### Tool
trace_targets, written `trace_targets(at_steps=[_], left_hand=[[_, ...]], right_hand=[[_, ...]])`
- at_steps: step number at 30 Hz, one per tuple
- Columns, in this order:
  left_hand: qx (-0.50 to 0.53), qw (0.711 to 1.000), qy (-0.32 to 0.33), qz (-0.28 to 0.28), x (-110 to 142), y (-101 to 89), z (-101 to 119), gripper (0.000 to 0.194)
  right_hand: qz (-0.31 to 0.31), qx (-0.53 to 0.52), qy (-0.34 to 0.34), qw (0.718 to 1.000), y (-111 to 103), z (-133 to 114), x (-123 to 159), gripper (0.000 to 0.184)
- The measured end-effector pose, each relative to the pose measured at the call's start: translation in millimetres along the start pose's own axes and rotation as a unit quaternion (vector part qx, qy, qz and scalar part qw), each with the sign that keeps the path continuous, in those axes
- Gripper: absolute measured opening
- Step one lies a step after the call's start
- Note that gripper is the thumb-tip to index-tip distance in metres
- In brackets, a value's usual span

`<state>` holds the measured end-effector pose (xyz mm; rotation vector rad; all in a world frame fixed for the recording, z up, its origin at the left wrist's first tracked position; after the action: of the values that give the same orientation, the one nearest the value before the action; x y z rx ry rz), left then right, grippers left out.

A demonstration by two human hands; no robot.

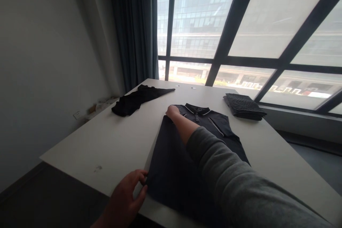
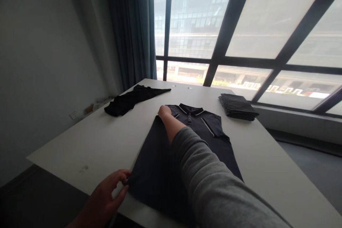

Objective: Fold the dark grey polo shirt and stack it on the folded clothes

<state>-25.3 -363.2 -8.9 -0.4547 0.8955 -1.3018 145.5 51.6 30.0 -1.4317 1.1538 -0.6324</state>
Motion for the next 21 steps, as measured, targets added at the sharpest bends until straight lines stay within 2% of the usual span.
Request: trace_targets(at_steps=[3, 5, 8, 10, 15, 18, 21], left_hand=[[-0.01, 0.999, 0.036, 0.005, -7.7, 0.6, 15.9, 0.007], [-0.019, 0.998, 0.059, -0.001, -11.9, 2.5, 26.6, 0.005], [-0.034, 0.996, 0.075, -0.015, -13.5, 5.8, 37.2, 0.005], [-0.047, 0.995, 0.08, -0.022, -11.2, 7.6, 39.7, 0.006], [-0.073, 0.994, 0.081, -0.022, -4.3, 7.1, 31.4, 0.007], [-0.086, 0.994, 0.058, -0.017, -4.7, 2.1, 20.2, 0.007], [-0.092, 0.995, 0.038, -0.015, -7.3, -3.7, 10.3, 0.008]], right_hand=[[0.002, 0.003, -0.011, 1.0, -11.8, 9.9, 13.2, 0.034], [0.002, -0.003, -0.04, 0.999, -15.4, 7.2, 24.3, 0.034], [-0.001, -0.019, -0.073, 0.997, -11.5, -9.4, 37.0, 0.039], [-0.014, -0.028, -0.072, 0.997, -3.7, -23.7, 39.2, 0.041], [-0.043, -0.044, 0.004, 0.998, 13.1, -44.3, 29.5, 0.043], [-0.066, -0.053, 0.052, 0.995, 18.0, -43.6, 22.6, 0.04], [-0.072, -0.059, 0.066, 0.993, 18.2, -40.2, 17.6, 0.037]])
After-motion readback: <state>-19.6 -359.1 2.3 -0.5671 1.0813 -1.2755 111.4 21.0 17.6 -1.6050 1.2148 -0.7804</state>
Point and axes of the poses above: each hand's wrist, its own x-axis away from the middle knuckle, its own y-axis out of the palm, z = x × y, the point moved 7 cm from there along -x, towards the middle knuckle, and after that the axes turned 11 degrees about -y, right-handed, at the moved point
